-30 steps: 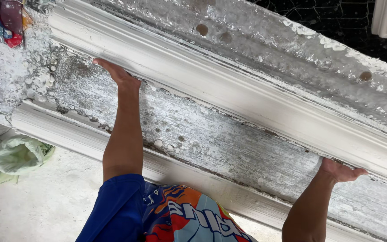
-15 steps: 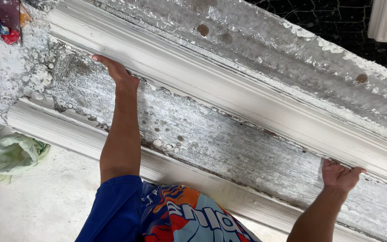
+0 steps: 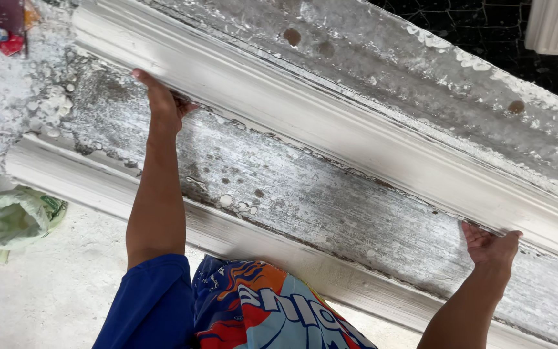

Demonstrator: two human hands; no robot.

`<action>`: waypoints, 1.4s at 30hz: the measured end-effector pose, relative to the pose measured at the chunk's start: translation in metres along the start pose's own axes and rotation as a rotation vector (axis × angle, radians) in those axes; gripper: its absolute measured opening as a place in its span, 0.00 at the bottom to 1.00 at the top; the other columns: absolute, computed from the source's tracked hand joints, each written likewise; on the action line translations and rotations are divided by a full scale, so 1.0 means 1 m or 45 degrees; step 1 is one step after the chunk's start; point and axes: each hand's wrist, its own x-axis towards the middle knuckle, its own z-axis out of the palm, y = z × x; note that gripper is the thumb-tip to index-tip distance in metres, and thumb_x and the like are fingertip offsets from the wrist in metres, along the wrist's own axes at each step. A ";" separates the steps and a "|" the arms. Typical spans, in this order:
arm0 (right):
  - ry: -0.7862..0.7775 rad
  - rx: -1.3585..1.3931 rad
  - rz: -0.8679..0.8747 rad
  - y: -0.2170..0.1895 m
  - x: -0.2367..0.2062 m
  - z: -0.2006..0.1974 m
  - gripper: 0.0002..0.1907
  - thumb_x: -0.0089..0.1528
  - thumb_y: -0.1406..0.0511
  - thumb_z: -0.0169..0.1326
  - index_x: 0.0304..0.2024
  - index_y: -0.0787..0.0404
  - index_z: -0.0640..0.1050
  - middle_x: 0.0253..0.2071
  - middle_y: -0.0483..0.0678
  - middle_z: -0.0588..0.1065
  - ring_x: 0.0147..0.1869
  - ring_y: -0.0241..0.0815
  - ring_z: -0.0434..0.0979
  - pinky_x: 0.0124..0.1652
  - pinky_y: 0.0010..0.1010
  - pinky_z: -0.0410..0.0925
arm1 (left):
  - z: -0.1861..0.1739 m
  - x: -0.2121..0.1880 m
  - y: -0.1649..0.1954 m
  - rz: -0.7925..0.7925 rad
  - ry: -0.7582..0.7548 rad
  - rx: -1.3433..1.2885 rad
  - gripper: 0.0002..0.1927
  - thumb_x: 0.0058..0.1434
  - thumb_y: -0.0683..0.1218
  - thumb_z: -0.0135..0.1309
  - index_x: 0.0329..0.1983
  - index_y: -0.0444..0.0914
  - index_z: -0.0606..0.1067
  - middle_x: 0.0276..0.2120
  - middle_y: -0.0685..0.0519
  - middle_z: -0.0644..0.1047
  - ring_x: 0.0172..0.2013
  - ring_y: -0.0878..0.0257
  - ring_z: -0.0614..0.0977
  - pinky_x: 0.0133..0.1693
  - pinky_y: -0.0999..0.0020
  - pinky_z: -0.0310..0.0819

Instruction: The person wipes long white plaster cornice moldings with a cloth, then brushes the recessed ornate trim of the moldings. They carry a plaster-covered bowl across the workshop, fill a pink cup with water from a tap, and open a woven sack of plaster powder.

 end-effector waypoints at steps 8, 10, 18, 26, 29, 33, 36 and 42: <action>0.153 -0.283 0.127 0.002 -0.007 0.006 0.54 0.69 0.32 0.14 0.58 0.76 0.65 0.44 0.63 0.77 0.49 0.61 0.83 0.49 0.47 0.77 | 0.000 -0.010 0.020 -0.225 0.070 0.431 0.53 0.63 0.76 0.12 0.57 0.30 0.71 0.26 0.51 0.72 0.20 0.59 0.82 0.26 0.66 0.83; 0.228 -0.291 0.093 0.005 -0.012 0.002 0.47 0.69 0.32 0.18 0.52 0.69 0.63 0.43 0.59 0.76 0.48 0.61 0.83 0.45 0.48 0.79 | -0.009 -0.010 0.019 -0.171 0.038 0.457 0.51 0.63 0.76 0.13 0.56 0.33 0.71 0.27 0.51 0.74 0.20 0.60 0.82 0.25 0.66 0.82; 0.237 -0.536 -0.473 0.079 -0.099 -0.026 0.16 0.75 0.56 0.37 0.61 0.57 0.61 0.47 0.50 0.75 0.40 0.43 0.79 0.34 0.34 0.72 | -0.137 -0.024 -0.016 0.251 0.105 0.437 0.30 0.74 0.63 0.40 0.54 0.30 0.66 0.30 0.47 0.75 0.22 0.59 0.78 0.22 0.66 0.74; 0.335 -0.937 -1.061 0.248 -0.231 0.043 0.15 0.78 0.67 0.41 0.65 0.65 0.64 0.60 0.53 0.67 0.59 0.44 0.68 0.54 0.36 0.67 | -0.320 -0.011 -0.015 0.843 0.475 0.678 0.16 0.76 0.48 0.49 0.56 0.30 0.68 0.39 0.44 0.79 0.34 0.58 0.81 0.37 0.63 0.74; 0.208 -1.017 -1.065 0.318 -0.285 0.096 0.15 0.76 0.68 0.43 0.64 0.66 0.63 0.62 0.53 0.64 0.64 0.43 0.65 0.58 0.36 0.65 | -0.396 0.008 -0.010 0.950 0.624 0.753 0.15 0.76 0.46 0.49 0.57 0.30 0.68 0.43 0.40 0.78 0.35 0.51 0.80 0.38 0.57 0.74; 0.074 -0.910 -1.138 0.390 -0.345 0.168 0.15 0.75 0.68 0.46 0.64 0.64 0.64 0.60 0.51 0.65 0.62 0.42 0.67 0.59 0.35 0.65 | -0.458 0.036 -0.005 0.902 0.453 0.775 0.18 0.77 0.48 0.48 0.60 0.29 0.64 0.37 0.42 0.79 0.37 0.51 0.83 0.41 0.56 0.75; 0.040 -0.744 -0.783 0.424 -0.382 0.195 0.17 0.72 0.67 0.46 0.63 0.60 0.64 0.57 0.47 0.68 0.59 0.39 0.68 0.53 0.32 0.66 | -0.466 0.045 -0.004 0.741 0.272 0.784 0.20 0.75 0.50 0.49 0.60 0.31 0.65 0.31 0.47 0.79 0.32 0.55 0.81 0.39 0.58 0.73; -0.041 -0.462 -0.288 0.461 -0.426 0.222 0.19 0.70 0.63 0.49 0.63 0.58 0.65 0.55 0.48 0.71 0.55 0.42 0.75 0.48 0.36 0.71 | -0.454 0.054 -0.002 0.281 0.065 0.665 0.23 0.75 0.52 0.49 0.67 0.36 0.63 0.23 0.50 0.75 0.27 0.64 0.76 0.36 0.67 0.70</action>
